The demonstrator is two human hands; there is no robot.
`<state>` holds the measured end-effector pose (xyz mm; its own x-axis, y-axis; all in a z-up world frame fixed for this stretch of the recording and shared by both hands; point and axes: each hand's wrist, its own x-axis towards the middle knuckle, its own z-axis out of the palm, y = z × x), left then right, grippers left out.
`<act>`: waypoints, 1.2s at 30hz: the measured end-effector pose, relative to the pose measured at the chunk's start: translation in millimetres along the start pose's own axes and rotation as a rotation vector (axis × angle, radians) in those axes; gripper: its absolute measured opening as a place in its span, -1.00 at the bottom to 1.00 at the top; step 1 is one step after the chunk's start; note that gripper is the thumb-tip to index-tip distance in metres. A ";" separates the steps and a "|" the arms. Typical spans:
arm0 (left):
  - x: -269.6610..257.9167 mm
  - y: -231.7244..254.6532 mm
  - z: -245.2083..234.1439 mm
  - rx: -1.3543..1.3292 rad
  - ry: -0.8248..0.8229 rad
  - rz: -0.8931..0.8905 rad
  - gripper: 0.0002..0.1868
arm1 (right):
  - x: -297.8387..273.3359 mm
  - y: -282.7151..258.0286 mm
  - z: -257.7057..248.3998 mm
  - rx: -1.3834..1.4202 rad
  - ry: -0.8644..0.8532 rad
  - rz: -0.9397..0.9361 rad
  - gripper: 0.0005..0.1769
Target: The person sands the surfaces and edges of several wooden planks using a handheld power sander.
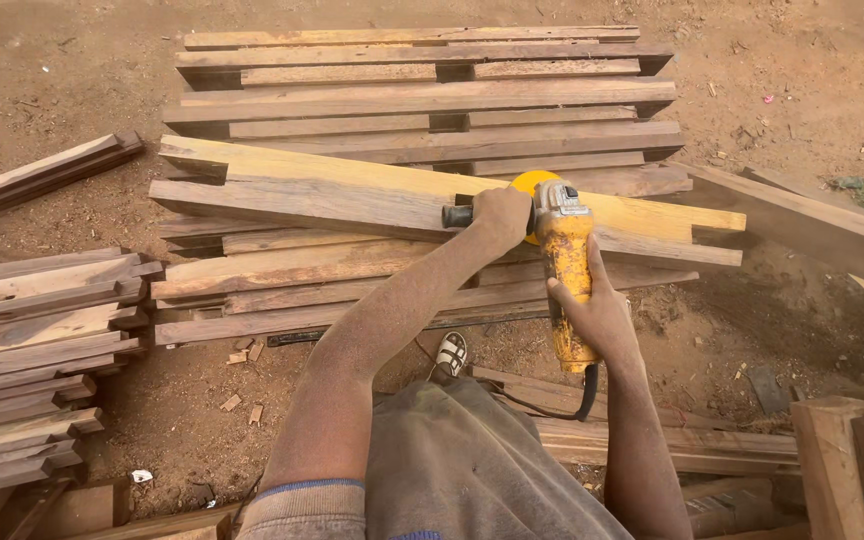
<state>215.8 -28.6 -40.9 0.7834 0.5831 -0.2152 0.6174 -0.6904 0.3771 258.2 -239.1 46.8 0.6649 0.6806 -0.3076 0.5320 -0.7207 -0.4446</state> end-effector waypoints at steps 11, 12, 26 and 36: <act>-131.6 -260.9 -105.4 0.040 -0.035 -0.468 -0.68 | 15.9 -203.9 109.3 0.087 -0.244 -0.494 0.10; -146.5 -277.9 -111.0 0.096 -0.050 -0.488 -0.64 | 13.1 -218.7 117.7 0.089 -0.257 -0.553 0.09; -120.1 -154.6 -74.4 -0.017 -0.034 -0.234 -0.67 | -17.9 -120.4 37.8 0.064 -0.164 -0.421 0.10; -13.9 35.5 -26.6 -0.055 -0.197 0.020 -0.73 | -1.6 24.5 -60.9 0.010 -0.102 -0.092 0.10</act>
<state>224.9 -49.8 -0.5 0.7976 0.4710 -0.3768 0.6010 -0.6736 0.4301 302.2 -265.8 87.6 0.5565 0.7538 -0.3493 0.5822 -0.6538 -0.4833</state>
